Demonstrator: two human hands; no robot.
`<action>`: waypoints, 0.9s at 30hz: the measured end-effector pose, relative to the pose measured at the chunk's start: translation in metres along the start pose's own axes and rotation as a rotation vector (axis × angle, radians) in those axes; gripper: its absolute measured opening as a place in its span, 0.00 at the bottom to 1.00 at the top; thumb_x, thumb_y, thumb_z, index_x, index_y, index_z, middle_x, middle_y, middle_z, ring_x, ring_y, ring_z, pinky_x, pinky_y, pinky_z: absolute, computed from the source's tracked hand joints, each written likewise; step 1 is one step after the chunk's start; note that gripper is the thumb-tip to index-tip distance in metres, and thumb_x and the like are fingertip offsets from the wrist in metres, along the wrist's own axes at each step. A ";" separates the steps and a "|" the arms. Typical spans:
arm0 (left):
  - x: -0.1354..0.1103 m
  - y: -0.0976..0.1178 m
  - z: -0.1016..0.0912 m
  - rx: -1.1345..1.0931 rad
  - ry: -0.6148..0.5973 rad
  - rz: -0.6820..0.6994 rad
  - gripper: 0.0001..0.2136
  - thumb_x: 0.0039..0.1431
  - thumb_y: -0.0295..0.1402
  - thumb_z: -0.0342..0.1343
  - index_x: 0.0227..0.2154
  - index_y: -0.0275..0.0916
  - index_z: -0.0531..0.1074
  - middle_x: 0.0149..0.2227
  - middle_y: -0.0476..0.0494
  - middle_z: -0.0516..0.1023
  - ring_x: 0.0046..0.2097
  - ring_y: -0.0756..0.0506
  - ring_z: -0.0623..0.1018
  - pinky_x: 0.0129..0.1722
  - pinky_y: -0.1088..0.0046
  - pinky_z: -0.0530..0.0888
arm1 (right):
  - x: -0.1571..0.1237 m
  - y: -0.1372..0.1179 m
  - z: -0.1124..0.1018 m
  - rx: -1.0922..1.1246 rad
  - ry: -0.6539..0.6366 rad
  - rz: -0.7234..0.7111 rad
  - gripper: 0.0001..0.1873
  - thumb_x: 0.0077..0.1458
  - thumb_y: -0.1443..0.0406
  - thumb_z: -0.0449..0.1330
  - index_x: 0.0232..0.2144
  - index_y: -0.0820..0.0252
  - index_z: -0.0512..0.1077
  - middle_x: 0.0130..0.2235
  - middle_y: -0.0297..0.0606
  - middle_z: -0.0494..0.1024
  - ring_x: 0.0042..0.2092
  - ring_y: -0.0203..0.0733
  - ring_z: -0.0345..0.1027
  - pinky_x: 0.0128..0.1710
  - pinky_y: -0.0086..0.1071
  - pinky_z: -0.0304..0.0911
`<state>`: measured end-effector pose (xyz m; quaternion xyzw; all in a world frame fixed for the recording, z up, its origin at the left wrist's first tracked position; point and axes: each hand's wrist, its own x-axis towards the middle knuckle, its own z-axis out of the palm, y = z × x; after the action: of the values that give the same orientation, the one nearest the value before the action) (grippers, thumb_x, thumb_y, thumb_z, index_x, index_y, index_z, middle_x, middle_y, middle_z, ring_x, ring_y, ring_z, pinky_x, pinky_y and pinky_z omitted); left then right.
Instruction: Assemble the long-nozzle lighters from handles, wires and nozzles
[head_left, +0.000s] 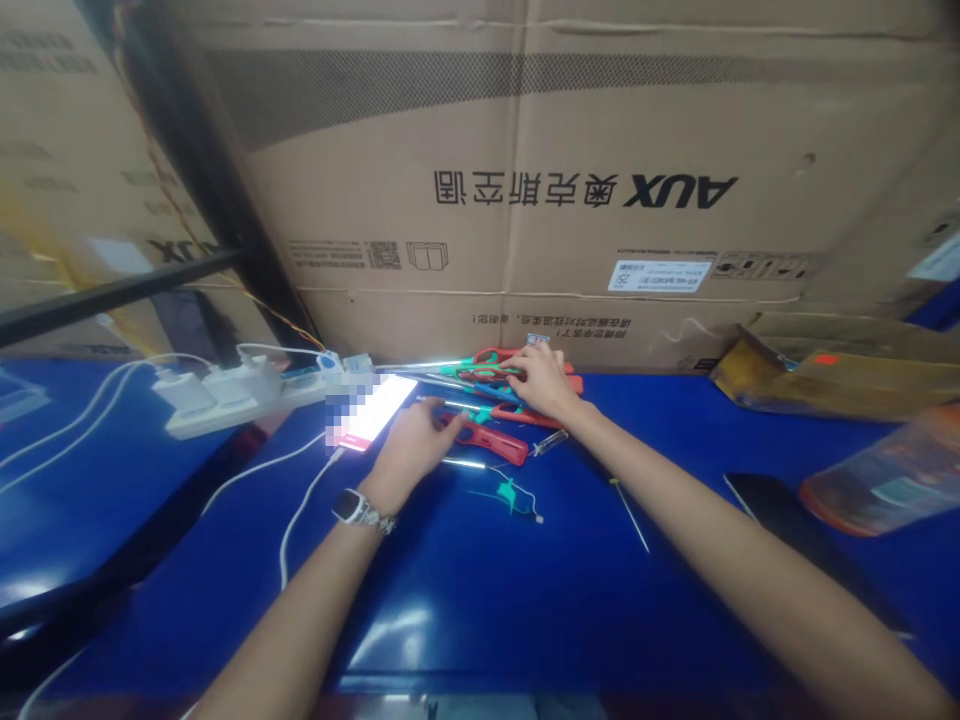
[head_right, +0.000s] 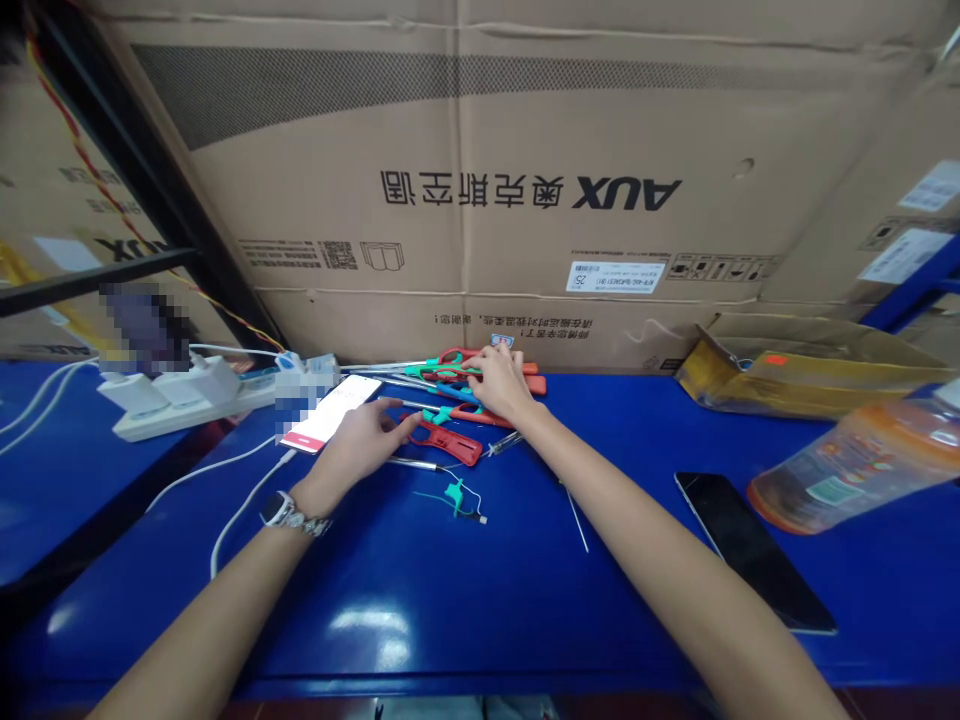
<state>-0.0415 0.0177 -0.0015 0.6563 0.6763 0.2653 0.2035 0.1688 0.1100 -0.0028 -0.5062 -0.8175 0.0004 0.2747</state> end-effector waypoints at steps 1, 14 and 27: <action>0.000 0.000 -0.002 0.045 0.019 0.038 0.20 0.61 0.44 0.57 0.46 0.32 0.74 0.28 0.40 0.80 0.29 0.42 0.79 0.29 0.69 0.71 | -0.002 -0.001 0.001 0.011 0.006 0.004 0.14 0.55 0.67 0.60 0.44 0.54 0.79 0.46 0.45 0.77 0.53 0.58 0.61 0.48 0.48 0.53; -0.017 -0.007 -0.016 0.081 -0.294 0.484 0.05 0.57 0.33 0.61 0.36 0.42 0.78 0.39 0.44 0.77 0.43 0.42 0.74 0.44 0.65 0.69 | -0.110 -0.038 -0.055 0.266 -0.305 -0.161 0.17 0.45 0.77 0.56 0.36 0.55 0.71 0.42 0.36 0.75 0.50 0.47 0.64 0.54 0.47 0.52; -0.029 -0.012 -0.001 0.094 -0.317 0.502 0.05 0.61 0.30 0.55 0.36 0.39 0.75 0.35 0.45 0.76 0.37 0.45 0.74 0.37 0.71 0.69 | -0.126 -0.048 -0.047 0.316 -0.291 -0.200 0.02 0.59 0.67 0.61 0.34 0.57 0.73 0.33 0.33 0.78 0.39 0.40 0.69 0.47 0.39 0.56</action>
<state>-0.0496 -0.0111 -0.0103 0.8450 0.4641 0.1702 0.2040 0.1927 -0.0314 -0.0060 -0.3678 -0.8844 0.1741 0.2284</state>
